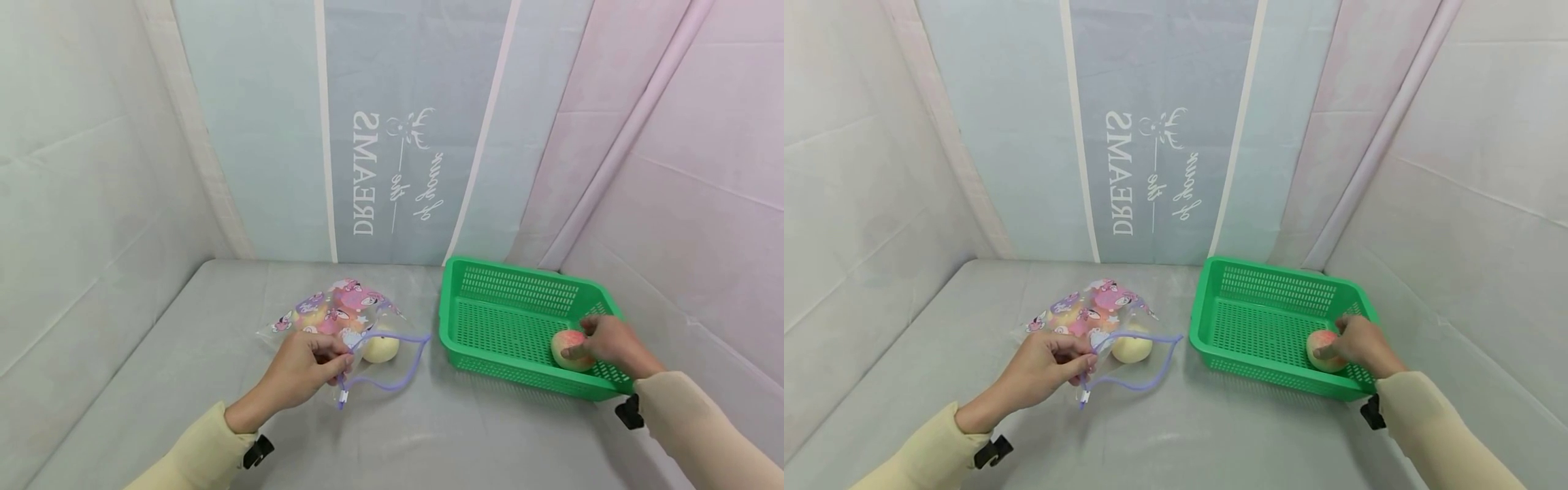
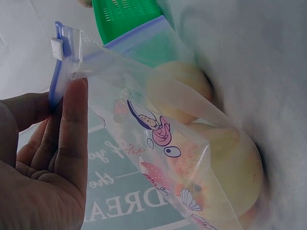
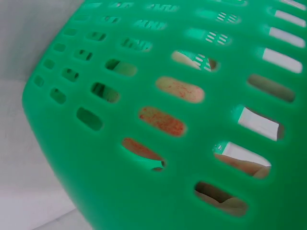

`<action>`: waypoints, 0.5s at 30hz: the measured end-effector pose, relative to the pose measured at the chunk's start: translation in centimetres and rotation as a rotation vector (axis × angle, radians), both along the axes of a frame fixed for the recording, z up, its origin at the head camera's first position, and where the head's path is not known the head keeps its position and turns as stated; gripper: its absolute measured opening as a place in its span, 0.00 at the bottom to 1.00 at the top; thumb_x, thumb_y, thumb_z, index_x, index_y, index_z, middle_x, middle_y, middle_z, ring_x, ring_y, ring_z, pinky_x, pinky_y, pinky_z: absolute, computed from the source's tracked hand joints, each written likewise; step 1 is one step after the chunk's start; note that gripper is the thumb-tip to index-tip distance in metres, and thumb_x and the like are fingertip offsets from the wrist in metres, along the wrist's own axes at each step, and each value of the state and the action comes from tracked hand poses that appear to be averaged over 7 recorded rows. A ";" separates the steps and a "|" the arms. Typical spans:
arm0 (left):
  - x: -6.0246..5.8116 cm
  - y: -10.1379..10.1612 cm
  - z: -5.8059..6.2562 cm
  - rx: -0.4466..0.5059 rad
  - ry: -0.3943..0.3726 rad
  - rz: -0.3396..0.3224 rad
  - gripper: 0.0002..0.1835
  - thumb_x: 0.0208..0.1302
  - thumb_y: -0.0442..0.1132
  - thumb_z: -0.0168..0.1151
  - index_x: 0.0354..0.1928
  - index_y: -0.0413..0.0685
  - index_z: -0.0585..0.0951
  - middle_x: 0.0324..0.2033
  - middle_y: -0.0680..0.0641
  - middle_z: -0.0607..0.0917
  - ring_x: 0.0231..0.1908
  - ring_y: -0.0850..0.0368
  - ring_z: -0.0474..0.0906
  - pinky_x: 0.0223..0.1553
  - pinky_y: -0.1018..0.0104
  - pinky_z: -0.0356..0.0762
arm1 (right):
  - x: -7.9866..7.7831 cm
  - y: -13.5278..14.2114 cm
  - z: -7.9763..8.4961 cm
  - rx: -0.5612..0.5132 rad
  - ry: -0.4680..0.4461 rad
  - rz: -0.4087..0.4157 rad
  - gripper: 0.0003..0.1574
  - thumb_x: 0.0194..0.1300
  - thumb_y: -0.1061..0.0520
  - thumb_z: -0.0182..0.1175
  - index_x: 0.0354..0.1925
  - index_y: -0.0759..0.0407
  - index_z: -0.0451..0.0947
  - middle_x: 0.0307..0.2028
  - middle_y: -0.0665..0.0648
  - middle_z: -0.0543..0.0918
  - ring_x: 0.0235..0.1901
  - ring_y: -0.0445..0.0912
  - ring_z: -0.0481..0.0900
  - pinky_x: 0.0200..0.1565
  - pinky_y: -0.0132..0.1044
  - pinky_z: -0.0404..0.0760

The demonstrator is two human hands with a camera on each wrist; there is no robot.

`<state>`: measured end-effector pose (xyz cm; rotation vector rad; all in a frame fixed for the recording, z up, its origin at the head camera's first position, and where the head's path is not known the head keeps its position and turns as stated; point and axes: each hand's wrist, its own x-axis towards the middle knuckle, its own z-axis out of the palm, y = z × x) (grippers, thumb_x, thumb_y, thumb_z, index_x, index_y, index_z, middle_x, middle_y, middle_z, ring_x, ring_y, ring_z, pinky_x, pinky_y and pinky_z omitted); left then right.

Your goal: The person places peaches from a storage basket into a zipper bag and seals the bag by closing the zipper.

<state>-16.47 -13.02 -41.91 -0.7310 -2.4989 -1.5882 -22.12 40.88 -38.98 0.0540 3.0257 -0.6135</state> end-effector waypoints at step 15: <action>0.1 0.0 0.1 -0.006 -0.003 0.004 0.04 0.65 0.32 0.71 0.31 0.44 0.88 0.23 0.52 0.87 0.22 0.57 0.83 0.25 0.66 0.83 | -0.7 -0.3 -1.0 0.063 -0.002 -0.012 0.52 0.48 0.50 0.82 0.56 0.85 0.71 0.45 0.76 0.80 0.43 0.64 0.78 0.42 0.56 0.81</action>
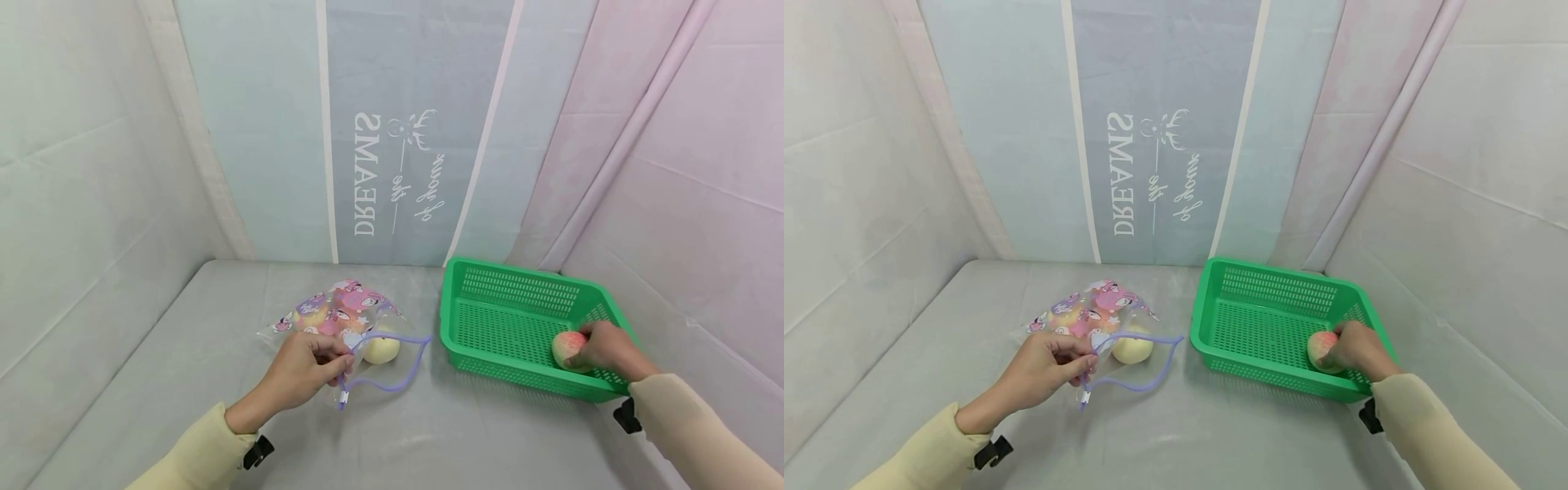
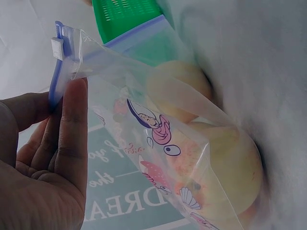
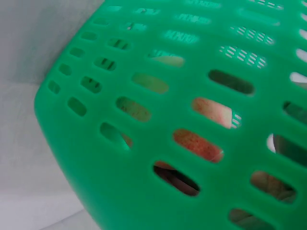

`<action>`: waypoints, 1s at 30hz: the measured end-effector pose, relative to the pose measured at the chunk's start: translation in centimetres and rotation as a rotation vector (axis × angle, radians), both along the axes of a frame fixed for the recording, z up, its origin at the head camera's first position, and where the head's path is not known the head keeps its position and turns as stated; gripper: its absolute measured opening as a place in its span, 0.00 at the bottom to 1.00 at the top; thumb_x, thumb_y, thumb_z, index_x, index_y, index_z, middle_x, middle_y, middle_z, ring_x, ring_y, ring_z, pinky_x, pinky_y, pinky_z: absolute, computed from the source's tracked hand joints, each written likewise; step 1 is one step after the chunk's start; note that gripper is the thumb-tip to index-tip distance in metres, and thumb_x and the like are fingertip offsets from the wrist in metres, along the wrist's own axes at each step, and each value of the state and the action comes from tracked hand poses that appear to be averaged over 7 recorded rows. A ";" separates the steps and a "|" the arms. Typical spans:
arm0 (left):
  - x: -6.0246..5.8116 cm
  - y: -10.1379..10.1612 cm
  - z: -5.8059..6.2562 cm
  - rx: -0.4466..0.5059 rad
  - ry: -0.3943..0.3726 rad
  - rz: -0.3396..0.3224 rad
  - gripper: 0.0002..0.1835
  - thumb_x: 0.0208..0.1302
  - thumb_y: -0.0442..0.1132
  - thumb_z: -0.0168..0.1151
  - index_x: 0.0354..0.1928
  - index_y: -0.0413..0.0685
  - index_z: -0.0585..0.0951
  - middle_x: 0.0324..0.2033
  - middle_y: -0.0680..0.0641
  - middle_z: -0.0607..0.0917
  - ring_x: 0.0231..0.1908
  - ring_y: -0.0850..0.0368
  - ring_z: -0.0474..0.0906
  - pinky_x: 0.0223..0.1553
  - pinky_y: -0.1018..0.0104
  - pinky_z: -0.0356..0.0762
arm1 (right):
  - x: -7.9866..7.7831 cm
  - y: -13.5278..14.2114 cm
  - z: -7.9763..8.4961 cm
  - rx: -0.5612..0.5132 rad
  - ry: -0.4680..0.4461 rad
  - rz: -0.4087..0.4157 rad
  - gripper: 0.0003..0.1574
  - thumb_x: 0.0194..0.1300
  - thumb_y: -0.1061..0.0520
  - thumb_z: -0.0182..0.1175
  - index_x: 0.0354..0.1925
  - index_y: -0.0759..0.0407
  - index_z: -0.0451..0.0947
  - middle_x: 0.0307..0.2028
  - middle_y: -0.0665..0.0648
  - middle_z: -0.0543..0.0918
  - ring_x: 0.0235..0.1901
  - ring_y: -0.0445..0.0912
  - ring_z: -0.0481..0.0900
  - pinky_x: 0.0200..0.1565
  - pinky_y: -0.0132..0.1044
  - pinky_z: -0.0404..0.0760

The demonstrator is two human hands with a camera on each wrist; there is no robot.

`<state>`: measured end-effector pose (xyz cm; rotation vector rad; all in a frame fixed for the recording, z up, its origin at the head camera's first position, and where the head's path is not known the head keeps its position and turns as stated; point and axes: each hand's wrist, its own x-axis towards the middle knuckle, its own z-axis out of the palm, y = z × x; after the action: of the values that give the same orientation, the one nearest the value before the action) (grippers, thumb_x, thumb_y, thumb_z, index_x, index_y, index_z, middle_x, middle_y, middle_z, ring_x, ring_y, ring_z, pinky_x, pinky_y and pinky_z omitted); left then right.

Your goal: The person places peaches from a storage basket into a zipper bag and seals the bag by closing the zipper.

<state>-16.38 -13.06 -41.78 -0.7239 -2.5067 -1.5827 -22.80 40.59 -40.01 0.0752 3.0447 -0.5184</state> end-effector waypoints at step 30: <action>-0.1 0.0 -0.2 0.007 -0.004 -0.005 0.04 0.65 0.32 0.71 0.32 0.44 0.89 0.24 0.52 0.87 0.22 0.57 0.83 0.26 0.62 0.85 | 2.4 -2.7 2.3 -0.183 0.108 0.014 0.58 0.55 0.38 0.78 0.66 0.77 0.69 0.54 0.73 0.81 0.48 0.60 0.80 0.39 0.42 0.80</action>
<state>-16.45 -13.08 -41.93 -0.7276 -2.5028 -1.5955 -20.42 37.94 -37.75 0.0181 3.0806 -0.8231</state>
